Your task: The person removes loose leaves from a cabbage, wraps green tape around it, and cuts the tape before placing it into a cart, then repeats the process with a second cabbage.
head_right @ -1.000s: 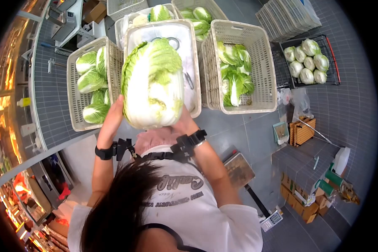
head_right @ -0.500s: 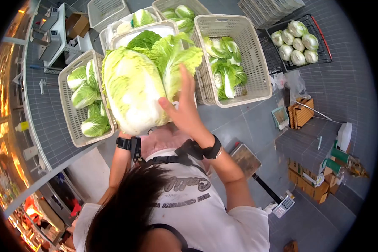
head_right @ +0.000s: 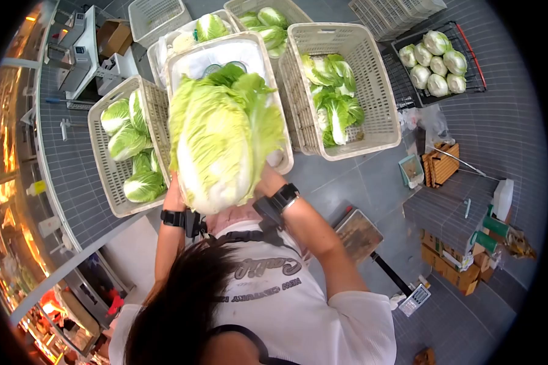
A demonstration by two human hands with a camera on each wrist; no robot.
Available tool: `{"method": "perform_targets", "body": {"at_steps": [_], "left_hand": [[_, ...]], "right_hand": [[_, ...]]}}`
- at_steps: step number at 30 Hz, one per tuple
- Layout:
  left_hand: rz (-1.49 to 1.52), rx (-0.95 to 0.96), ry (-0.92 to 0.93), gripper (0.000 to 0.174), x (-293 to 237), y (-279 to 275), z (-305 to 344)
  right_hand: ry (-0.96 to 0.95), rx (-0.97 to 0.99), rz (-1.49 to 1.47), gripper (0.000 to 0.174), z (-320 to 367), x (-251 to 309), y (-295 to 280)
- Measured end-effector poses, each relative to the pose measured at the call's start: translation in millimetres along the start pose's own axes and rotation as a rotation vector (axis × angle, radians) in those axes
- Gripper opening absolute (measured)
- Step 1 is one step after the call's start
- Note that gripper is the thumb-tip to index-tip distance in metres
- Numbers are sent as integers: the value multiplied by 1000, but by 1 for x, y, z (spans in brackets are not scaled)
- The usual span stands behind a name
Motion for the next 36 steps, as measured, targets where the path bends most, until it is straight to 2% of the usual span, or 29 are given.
{"method": "perform_targets", "body": {"at_steps": [3, 4, 7, 8, 9, 12, 14, 15, 16, 17, 22, 23, 29, 32, 35, 36], "left_hand": [[-466, 113, 247, 62, -30, 14, -6], [-1190, -40, 686, 63, -55, 1, -10], [-601, 216, 280, 60, -59, 16, -3], [-836, 341, 768, 60, -56, 31, -7], [-697, 325, 600, 63, -46, 30, -23], [-226, 254, 107, 72, 0, 28, -63], [-25, 256, 151, 65, 15, 39, -70], [85, 254, 165, 62, 17, 53, -69], [195, 214, 25, 64, 24, 64, -74], [197, 188, -17, 64, 28, 70, -77], [357, 142, -239, 65, 67, 49, -99], [409, 133, -283, 65, 75, 44, -109], [632, -46, -234, 68, 149, -6, -184], [782, -9, -256, 62, 197, -34, -218], [620, 10, -138, 59, 213, -46, -229], [659, 21, -188, 58, 218, -48, -225]], "right_hand": [[133, -101, -282, 52, 10, 5, 4], [177, -135, -375, 52, 12, 6, 4], [303, -263, -517, 53, 7, 4, -10], [342, -316, -540, 53, 4, 3, -17], [220, -390, -311, 55, -3, 13, -16], [-135, -315, 276, 61, 0, 62, 1], [-452, -335, 721, 66, -6, 76, 4], [-474, -386, 775, 67, -10, 79, 2], [-485, -430, 839, 68, -12, 83, 0], [-485, -465, 902, 69, -12, 82, -2], [-213, -616, 523, 59, -33, 51, -42], [-217, -617, 493, 58, -38, 46, -47], [-207, -693, 378, 55, -68, 9, -56], [-211, -706, 402, 57, -72, -16, -66], [-271, -742, 464, 53, -59, -34, -79], [-266, -760, 489, 52, -52, -38, -86]]}}
Point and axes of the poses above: each hand's wrist, its own z-axis away from the middle knuckle, its own y-axis out of the palm, x = y × z, the point moved 6 cm from there along -z, towards the middle knuckle, and after that the axes turned 10 degrees about -x, right-handed, at the moved point
